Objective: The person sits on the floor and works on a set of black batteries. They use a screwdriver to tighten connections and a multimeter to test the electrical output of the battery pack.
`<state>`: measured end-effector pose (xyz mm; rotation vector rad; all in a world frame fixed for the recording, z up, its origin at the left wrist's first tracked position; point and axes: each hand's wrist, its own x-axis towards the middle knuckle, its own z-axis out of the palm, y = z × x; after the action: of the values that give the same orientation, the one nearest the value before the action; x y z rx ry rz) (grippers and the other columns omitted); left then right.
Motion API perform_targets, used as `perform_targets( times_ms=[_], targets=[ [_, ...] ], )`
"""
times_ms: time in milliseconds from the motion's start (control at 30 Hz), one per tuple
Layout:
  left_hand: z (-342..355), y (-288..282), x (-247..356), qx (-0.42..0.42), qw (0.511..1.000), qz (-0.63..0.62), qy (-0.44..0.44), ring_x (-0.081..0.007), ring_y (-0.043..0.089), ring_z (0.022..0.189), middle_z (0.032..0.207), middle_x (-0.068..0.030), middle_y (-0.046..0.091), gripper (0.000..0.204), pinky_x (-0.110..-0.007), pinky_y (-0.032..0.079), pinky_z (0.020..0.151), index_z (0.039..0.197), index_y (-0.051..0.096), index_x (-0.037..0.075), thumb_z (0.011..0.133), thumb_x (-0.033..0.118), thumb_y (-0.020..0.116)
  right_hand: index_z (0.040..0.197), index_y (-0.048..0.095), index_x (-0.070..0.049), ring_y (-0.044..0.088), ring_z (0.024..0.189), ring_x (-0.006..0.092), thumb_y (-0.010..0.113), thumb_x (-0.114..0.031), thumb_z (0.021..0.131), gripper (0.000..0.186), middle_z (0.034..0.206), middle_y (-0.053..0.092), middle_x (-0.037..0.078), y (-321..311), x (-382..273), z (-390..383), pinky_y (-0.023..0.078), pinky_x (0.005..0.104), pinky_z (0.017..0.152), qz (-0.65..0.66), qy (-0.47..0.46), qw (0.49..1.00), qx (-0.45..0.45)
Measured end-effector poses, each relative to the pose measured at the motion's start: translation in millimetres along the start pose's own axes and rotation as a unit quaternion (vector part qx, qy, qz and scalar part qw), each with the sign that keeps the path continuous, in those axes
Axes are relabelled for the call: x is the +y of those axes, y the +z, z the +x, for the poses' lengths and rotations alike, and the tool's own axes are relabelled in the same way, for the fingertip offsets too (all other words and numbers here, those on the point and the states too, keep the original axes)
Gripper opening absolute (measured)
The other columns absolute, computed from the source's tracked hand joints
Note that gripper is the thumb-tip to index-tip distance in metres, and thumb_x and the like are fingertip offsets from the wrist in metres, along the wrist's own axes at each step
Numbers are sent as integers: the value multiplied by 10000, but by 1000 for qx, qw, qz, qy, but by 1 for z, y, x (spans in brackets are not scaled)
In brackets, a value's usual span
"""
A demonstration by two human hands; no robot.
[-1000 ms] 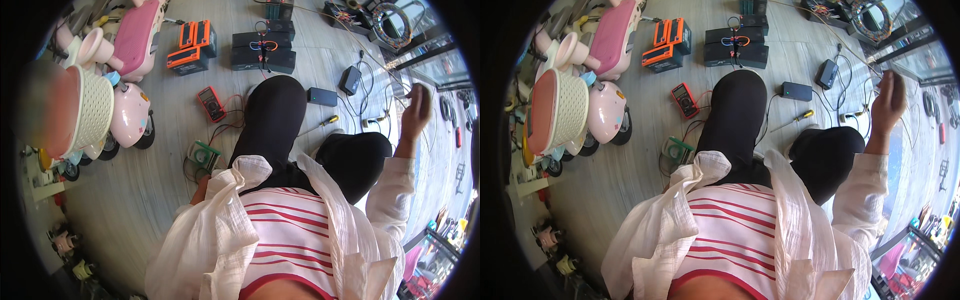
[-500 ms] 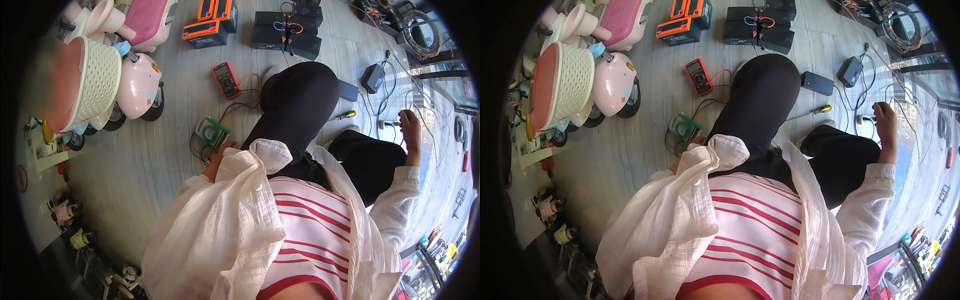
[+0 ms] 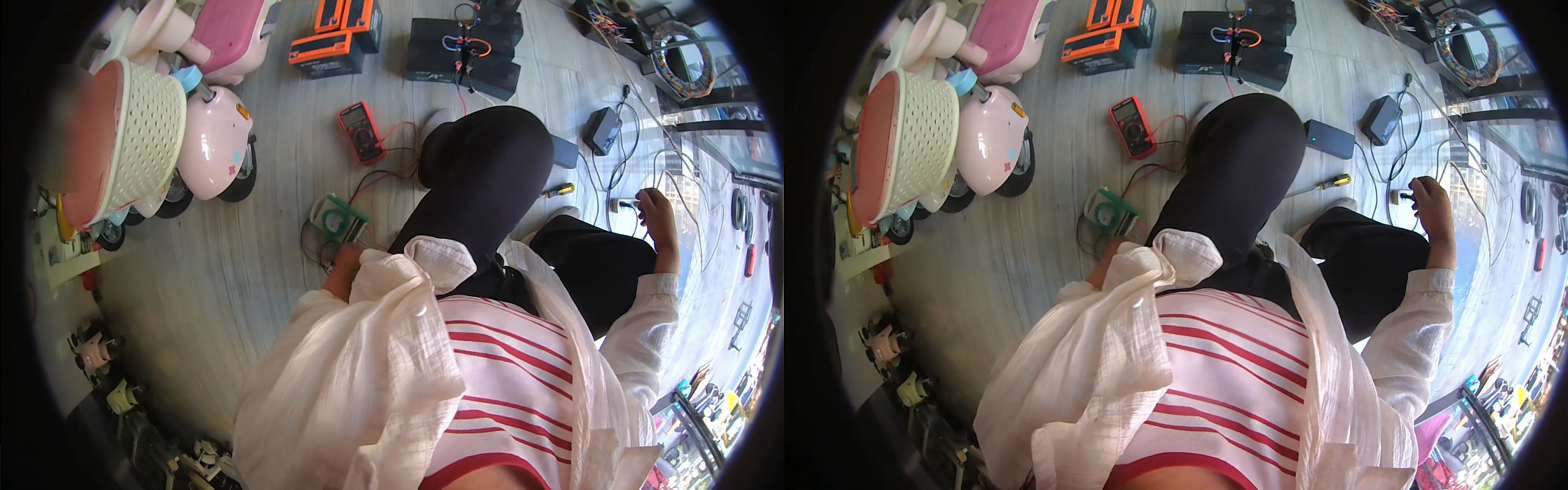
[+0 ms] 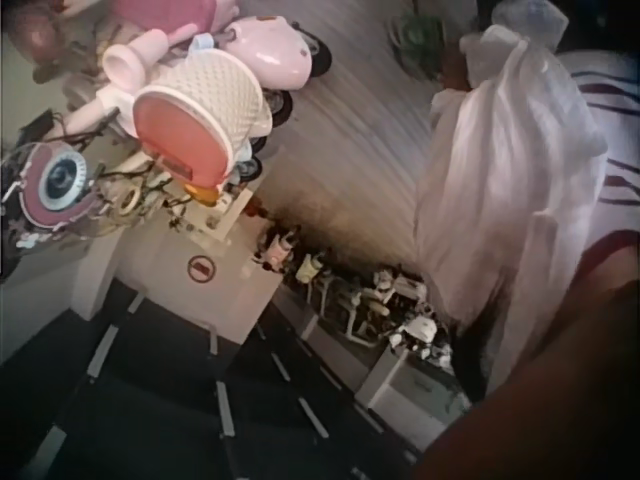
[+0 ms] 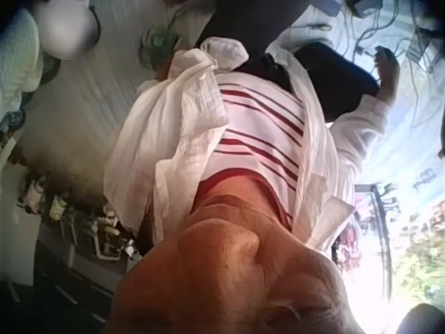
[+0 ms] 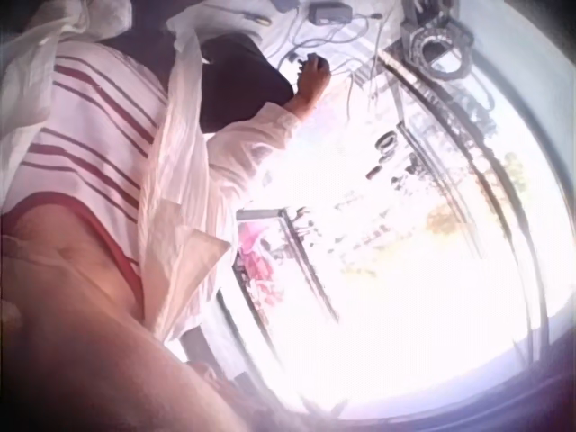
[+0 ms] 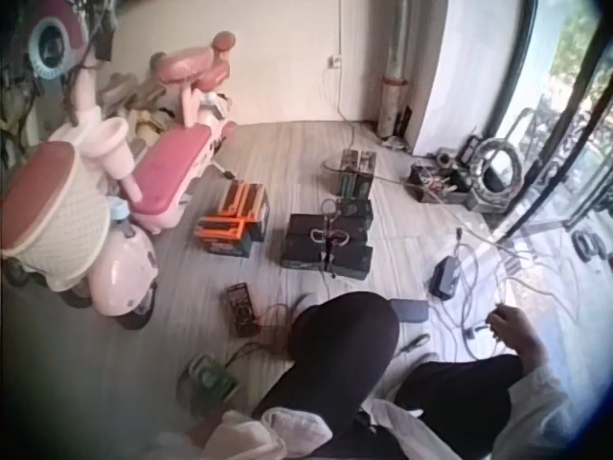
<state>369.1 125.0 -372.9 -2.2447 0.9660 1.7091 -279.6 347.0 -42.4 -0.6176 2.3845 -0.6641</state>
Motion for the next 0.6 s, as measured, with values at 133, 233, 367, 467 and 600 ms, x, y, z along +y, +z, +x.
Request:
perform_targets(
  times_ms=[133,233,367,467,600],
  targets=[
    [23,-18,-12,33,995,-85,-29,-297,581,769,917,-163,602,483,-443,484,683,1057,628,-14,886,437,585,919,641,-11,516,588,94,538,-254,923,264,701,558,18,2,12,7,415,256,509,-12,11,1000,-6],
    [38,-24,-14,74,974,-212,-30,-266,549,787,963,-122,589,440,-425,463,710,1095,600,-9,945,400,540,925,646,-18,511,582,87,539,-248,919,253,700,554,12,4,12,6,411,252,503,-18,38,999,-5],
    [52,-11,-6,54,956,-289,-5,-270,560,869,1063,-116,589,476,-433,465,757,1216,546,-5,965,400,528,927,649,-21,509,581,80,545,-256,926,257,698,549,-2,-8,25,5,408,242,499,-42,74,996,20],
    [71,-46,-12,115,950,-288,-21,-292,568,975,1142,-134,590,542,-461,463,815,1263,527,8,949,449,547,932,650,-19,513,582,81,550,-261,927,261,697,552,-1,3,39,20,410,244,493,-17,72,997,4],
    [50,-14,24,44,956,-281,-75,-335,534,1097,1251,-142,560,660,-555,393,917,1312,516,44,879,532,615,948,659,-11,512,574,85,551,-262,926,274,693,553,7,-10,48,13,414,247,486,-60,100,993,18]
  ],
)
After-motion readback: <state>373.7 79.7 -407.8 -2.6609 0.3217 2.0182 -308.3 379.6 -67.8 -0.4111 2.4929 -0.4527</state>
